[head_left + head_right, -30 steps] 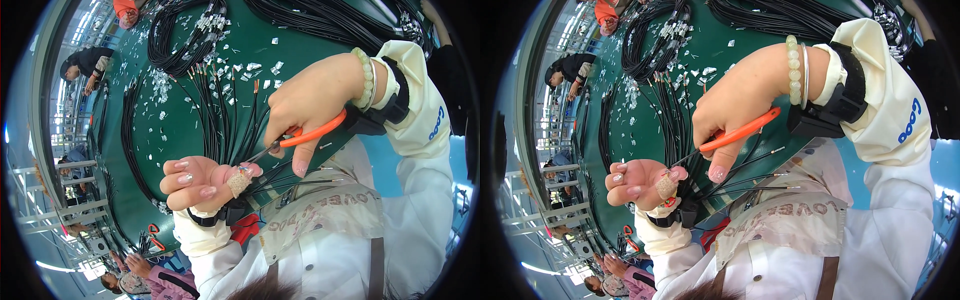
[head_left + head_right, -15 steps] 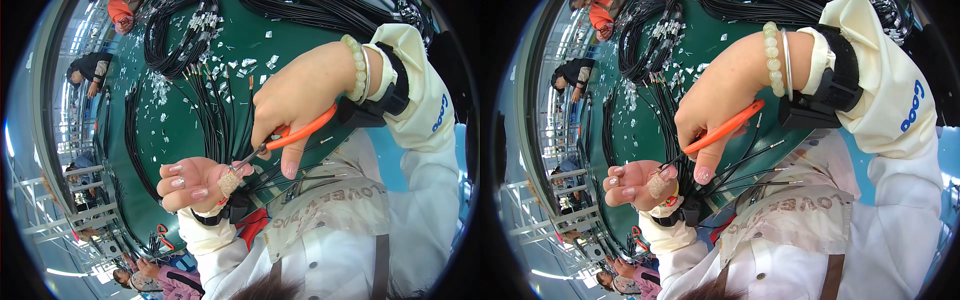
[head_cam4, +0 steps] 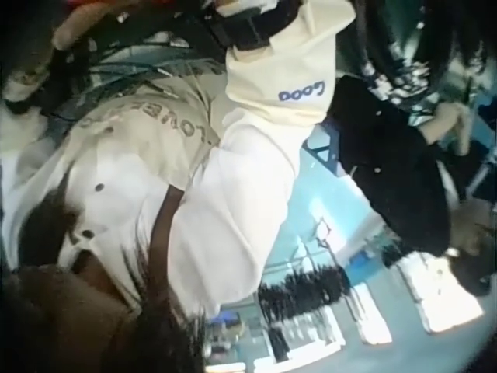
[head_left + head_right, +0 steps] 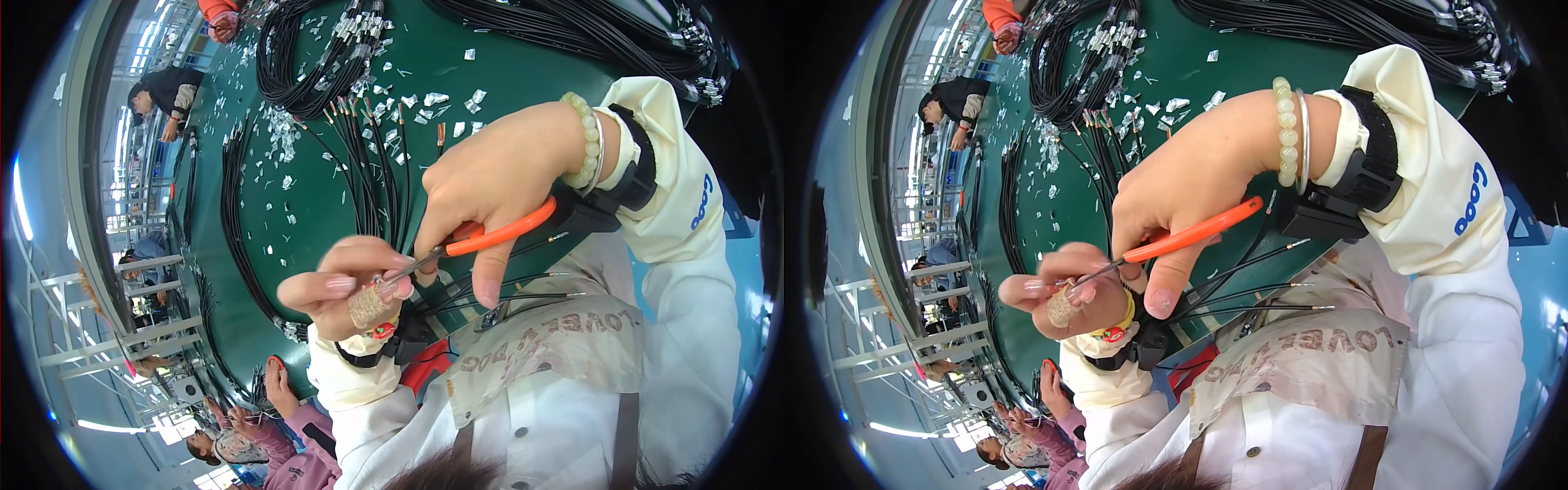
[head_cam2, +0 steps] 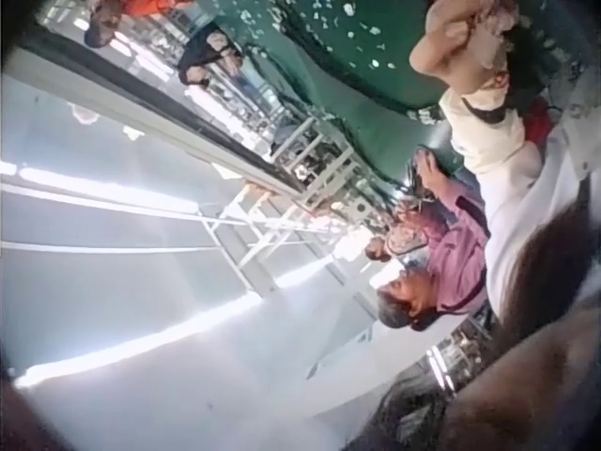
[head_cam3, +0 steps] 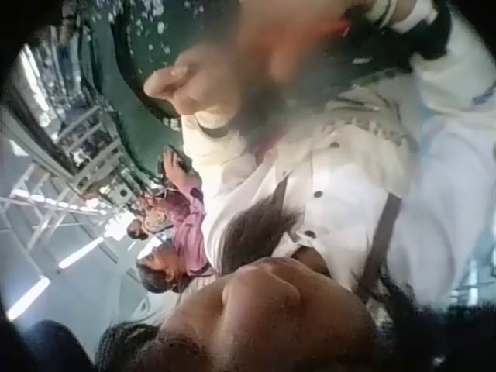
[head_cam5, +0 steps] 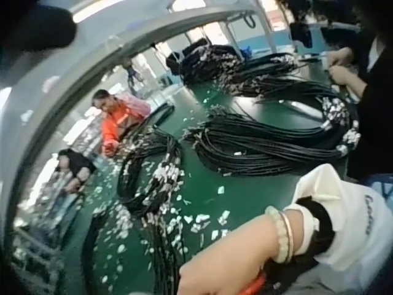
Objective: The person picks up a cable, trims the outer insulation with shears, and peels it away by hand. They then separate the internal wires, trim the ends of each wire with the shears, and set the cable down.
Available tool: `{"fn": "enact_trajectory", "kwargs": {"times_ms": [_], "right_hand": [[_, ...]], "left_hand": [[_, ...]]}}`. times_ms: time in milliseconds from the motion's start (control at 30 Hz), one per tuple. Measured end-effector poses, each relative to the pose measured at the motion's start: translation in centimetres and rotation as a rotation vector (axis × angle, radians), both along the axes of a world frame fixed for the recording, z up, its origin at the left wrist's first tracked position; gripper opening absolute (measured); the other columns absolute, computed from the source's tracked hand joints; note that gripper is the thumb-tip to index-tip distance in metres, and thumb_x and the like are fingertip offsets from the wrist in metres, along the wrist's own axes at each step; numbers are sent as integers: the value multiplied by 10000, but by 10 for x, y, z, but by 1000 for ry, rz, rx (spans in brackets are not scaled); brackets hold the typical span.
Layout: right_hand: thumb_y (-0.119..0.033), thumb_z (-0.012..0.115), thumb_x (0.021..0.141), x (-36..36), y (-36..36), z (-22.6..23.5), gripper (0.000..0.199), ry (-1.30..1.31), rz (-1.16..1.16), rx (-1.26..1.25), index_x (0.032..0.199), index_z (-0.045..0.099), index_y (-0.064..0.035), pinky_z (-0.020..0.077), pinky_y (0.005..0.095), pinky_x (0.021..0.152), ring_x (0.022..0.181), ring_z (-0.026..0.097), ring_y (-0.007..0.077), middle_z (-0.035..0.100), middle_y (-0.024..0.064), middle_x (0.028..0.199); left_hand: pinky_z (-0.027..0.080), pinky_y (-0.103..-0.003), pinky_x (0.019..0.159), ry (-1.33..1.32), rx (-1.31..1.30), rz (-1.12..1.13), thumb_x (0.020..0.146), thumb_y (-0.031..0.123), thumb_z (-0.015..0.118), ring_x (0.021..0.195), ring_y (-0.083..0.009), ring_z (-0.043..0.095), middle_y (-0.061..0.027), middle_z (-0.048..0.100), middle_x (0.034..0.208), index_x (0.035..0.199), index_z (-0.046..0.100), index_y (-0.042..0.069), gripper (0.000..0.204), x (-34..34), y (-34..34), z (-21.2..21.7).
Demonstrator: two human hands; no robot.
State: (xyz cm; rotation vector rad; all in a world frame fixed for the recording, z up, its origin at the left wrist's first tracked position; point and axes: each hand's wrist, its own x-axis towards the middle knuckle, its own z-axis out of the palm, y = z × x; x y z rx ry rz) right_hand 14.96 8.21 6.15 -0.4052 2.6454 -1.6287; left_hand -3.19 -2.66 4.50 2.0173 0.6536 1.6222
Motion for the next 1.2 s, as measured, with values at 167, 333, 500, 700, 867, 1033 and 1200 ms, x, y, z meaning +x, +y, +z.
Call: {"fn": "enact_trajectory", "kwargs": {"times_ms": [167, 333, 500, 700, 867, 1033, 1200], "right_hand": [[-451, 595, 765, 4, 9, 5, 502, -100, -85, 57, 951, 573, 15, 381, 331, 462, 474, 489, 267, 502, 120, 512], [-447, 591, 770, -3, 13, -11, 473, -136, 9, -199, 890, 567, 10, 377, 332, 459, 471, 491, 265, 493, 110, 504], [-468, 578, 768, -2, 16, -13, 476, -59, 30, -138, 813, 553, 5, 377, 338, 457, 478, 497, 270, 489, 108, 504], [-475, 568, 769, 11, 22, 4, 482, 37, -108, 184, 742, 538, 5, 376, 353, 444, 462, 488, 285, 474, 103, 484], [-475, 541, 792, 15, 28, -5, 492, -113, -80, 79, 698, 518, 7, 386, 350, 425, 434, 491, 273, 459, 93, 456], [-474, 456, 848, 19, 31, -15, 513, -277, 38, -247, 689, 517, 10, 397, 311, 410, 407, 494, 203, 459, 70, 444], [-471, 372, 884, 23, 33, -20, 540, -256, 28, -248, 679, 513, 8, 394, 282, 396, 400, 485, 153, 466, 52, 444]], "left_hand": [[506, -293, 501, -37, -184, -59, 676, -86, 661, 634, -265, 598, -265, 569, 789, 900, 259, 113, 502, 2, 7, -4], [522, -300, 543, -77, -184, -102, 684, -89, 653, 686, -273, 608, -242, 568, 809, 885, 272, 105, 472, -6, 6, -9], [522, -293, 538, 163, -198, -119, 706, -84, 635, 667, -271, 612, -247, 570, 832, 882, 269, 103, 448, -8, 12, 1], [518, -292, 535, 228, -218, -148, 719, -60, 635, 654, -275, 617, -256, 572, 852, 892, 274, 104, 433, -3, 20, 5], [516, -289, 533, 279, -183, -107, 712, -47, 650, 662, -277, 618, -251, 574, 851, 894, 277, 102, 442, 5, 25, 5], [516, -293, 532, 271, -186, -68, 703, -53, 657, 669, -283, 620, -249, 575, 845, 891, 278, 96, 448, 9, 26, -3], [522, -303, 548, 182, -199, -79, 694, -63, 660, 678, -297, 620, -245, 576, 827, 881, 306, 84, 427, 11, 29, -9]]}}
